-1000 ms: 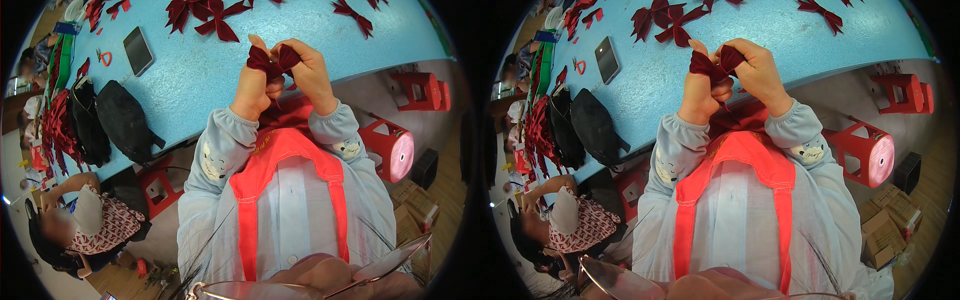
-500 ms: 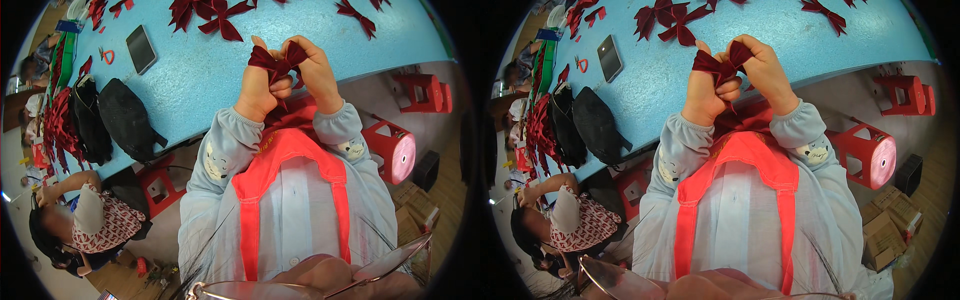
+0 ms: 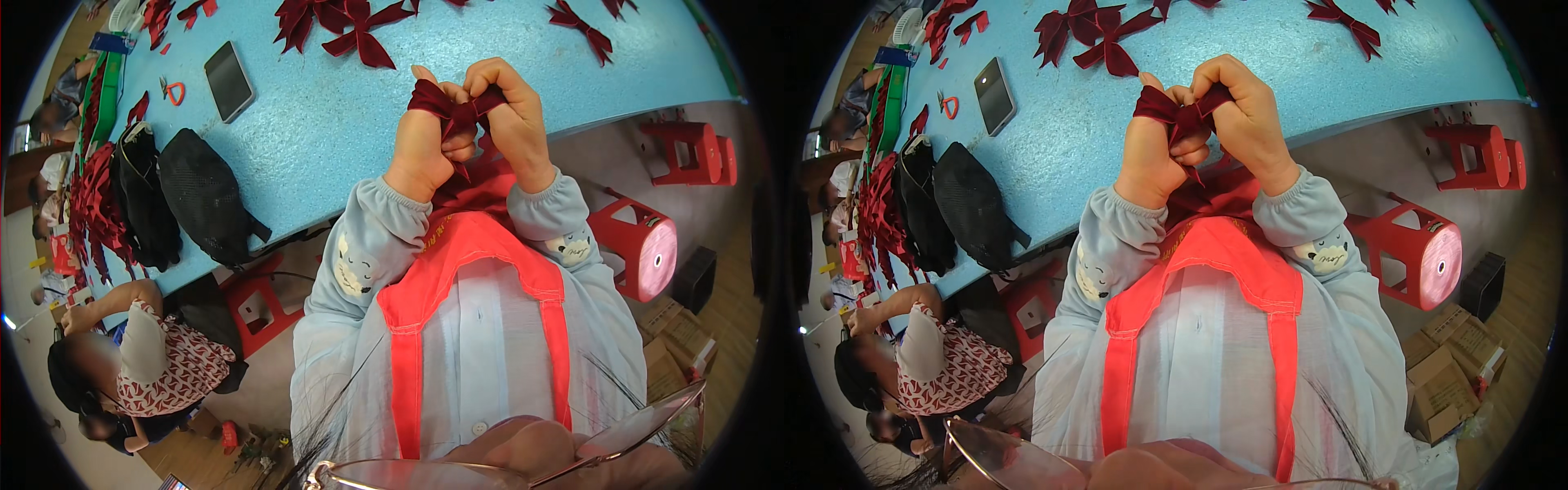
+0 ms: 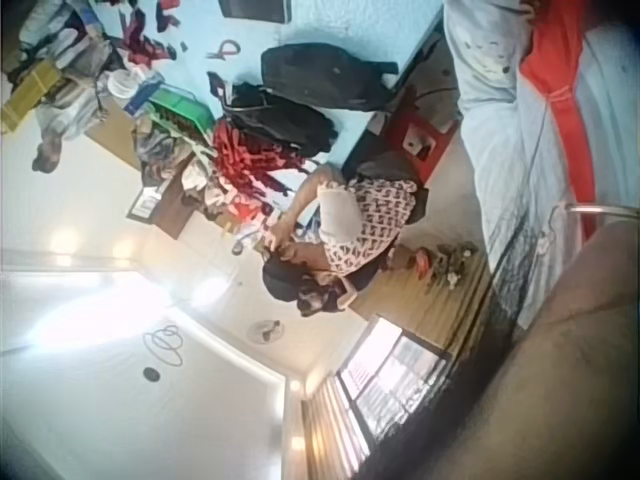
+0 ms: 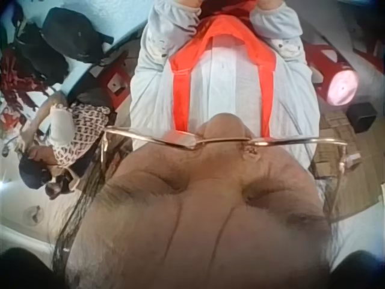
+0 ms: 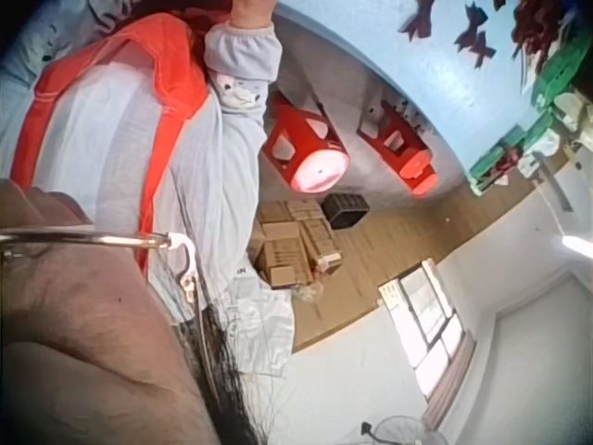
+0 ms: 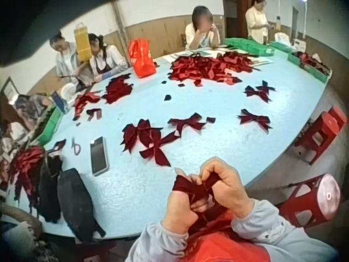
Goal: Assembling decorative red fabric bows by hand on a production table.
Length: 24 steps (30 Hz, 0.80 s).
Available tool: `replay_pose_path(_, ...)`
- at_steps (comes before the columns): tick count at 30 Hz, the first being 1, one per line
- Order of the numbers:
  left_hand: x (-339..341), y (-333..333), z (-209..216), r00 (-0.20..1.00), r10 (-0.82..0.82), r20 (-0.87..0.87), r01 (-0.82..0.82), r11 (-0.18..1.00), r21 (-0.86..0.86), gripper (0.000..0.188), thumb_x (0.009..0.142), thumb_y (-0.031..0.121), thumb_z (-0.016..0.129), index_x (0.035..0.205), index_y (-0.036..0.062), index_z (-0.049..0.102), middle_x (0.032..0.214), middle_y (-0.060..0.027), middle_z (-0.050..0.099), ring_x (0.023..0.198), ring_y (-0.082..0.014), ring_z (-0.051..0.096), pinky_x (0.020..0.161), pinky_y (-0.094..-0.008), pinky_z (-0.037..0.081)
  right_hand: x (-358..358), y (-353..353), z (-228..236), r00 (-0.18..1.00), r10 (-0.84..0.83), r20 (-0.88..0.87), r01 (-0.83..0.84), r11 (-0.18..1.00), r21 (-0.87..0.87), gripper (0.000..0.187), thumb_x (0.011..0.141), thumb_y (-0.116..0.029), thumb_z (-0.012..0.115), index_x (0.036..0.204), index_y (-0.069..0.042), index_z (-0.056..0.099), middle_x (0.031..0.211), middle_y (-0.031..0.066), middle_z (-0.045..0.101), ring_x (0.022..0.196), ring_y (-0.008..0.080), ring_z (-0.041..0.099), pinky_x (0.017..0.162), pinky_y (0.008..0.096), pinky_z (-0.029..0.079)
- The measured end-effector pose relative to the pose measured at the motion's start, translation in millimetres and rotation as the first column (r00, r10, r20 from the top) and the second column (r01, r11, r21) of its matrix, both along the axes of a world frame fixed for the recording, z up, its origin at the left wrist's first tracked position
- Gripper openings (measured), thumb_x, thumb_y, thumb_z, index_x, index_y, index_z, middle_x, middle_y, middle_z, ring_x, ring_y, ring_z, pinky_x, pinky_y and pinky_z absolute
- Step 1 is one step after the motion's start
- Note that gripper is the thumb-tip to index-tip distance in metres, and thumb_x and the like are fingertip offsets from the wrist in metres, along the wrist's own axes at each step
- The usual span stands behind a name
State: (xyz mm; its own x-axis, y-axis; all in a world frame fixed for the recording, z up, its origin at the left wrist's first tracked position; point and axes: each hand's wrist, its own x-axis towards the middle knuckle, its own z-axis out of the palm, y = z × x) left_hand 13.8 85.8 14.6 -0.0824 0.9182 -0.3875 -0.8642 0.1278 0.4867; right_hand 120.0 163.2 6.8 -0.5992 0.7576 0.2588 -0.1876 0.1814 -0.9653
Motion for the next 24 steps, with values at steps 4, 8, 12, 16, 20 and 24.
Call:
replay_pose_path(4, 1, 3, 0, 1.0, 0.023, 0.003, -0.023, 0.999, 0.032, 0.056, 0.089, 0.062, 0.031, 0.071, 0.0124, 0.049, 0.052, 0.0026, 0.036, 0.038, -0.0081, 0.02, 0.037, -0.0227, 0.017, -5, 0, 2, 0.998, 0.008, -0.063, -0.007, 1.0, 0.013, 0.019, 0.077, 0.009, 0.041, 0.084, -0.001, 0.056, 0.079, 0.0009, 0.052, 0.075, 0.0077, 0.048, 0.067, 0.0196, 0.04)
replay_pose_path(8, 2, 2, 2, 1.0, 0.029, 0.002, -0.029, 0.998, 0.054, 0.056, 0.088, 0.063, 0.031, 0.068, 0.0127, 0.046, 0.051, 0.0029, 0.034, 0.038, -0.0077, 0.021, 0.038, -0.0225, 0.017, -9, -9, 9, 0.986, -0.083, -0.146, 0.069, 0.993, -0.095, 0.015, 0.078, 0.006, 0.044, 0.084, -0.001, 0.056, 0.077, -0.0003, 0.052, 0.075, 0.0077, 0.048, 0.065, 0.0205, 0.04)
replay_pose_path(12, 0, 1, -2, 0.998, 0.059, -0.037, -0.057, 0.997, 0.061, 0.057, 0.087, 0.064, 0.03, 0.067, 0.0126, 0.044, 0.051, 0.0031, 0.032, 0.039, -0.0074, 0.022, 0.038, -0.0224, 0.017, -7, -6, 3, 0.999, -0.042, -0.001, 0.04, 0.956, -0.291, 0.021, 0.075, 0.01, 0.041, 0.086, -0.001, 0.054, 0.082, 0.002, 0.052, 0.076, 0.0105, 0.05, 0.067, 0.0211, 0.042)
replay_pose_path(16, 1, -1, -2, 0.995, 0.059, -0.075, -0.056, 0.998, 0.041, 0.057, 0.088, 0.064, 0.029, 0.067, 0.0126, 0.043, 0.05, 0.0032, 0.032, 0.038, -0.0077, 0.023, 0.038, -0.0225, 0.018, -3, -6, 9, 0.961, -0.227, 0.159, 0.152, 0.911, 0.383, 0.021, 0.071, 0.011, 0.044, 0.085, -0.001, 0.055, 0.081, 0.0055, 0.054, 0.075, 0.0143, 0.052, 0.067, 0.023, 0.043)
replay_pose_path(20, 1, -2, -2, 0.997, 0.061, -0.055, -0.057, 0.996, 0.074, 0.056, 0.089, 0.062, 0.029, 0.067, 0.0127, 0.042, 0.05, 0.0032, 0.031, 0.038, -0.008, 0.023, 0.038, -0.0227, 0.018, -5, -3, 0, 0.911, -0.41, 0.033, 0.268, 0.652, 0.709, 0.025, 0.066, 0.012, 0.046, 0.086, 0.0, 0.055, 0.084, 0.009, 0.054, 0.077, 0.0169, 0.053, 0.065, 0.0247, 0.043)
replay_pose_path(24, 2, 0, -7, 0.996, 0.086, -0.024, -0.084, 0.995, 0.056, 0.056, 0.089, 0.062, 0.028, 0.066, 0.0124, 0.041, 0.05, 0.0031, 0.03, 0.038, -0.0082, 0.023, 0.038, -0.0227, 0.018, -7, -1, 1, 0.907, -0.414, -0.075, 0.298, 0.505, 0.81, 0.028, 0.066, 0.015, 0.044, 0.085, -0.001, 0.055, 0.088, 0.0081, 0.054, 0.078, 0.0153, 0.051, 0.066, 0.0236, 0.041)
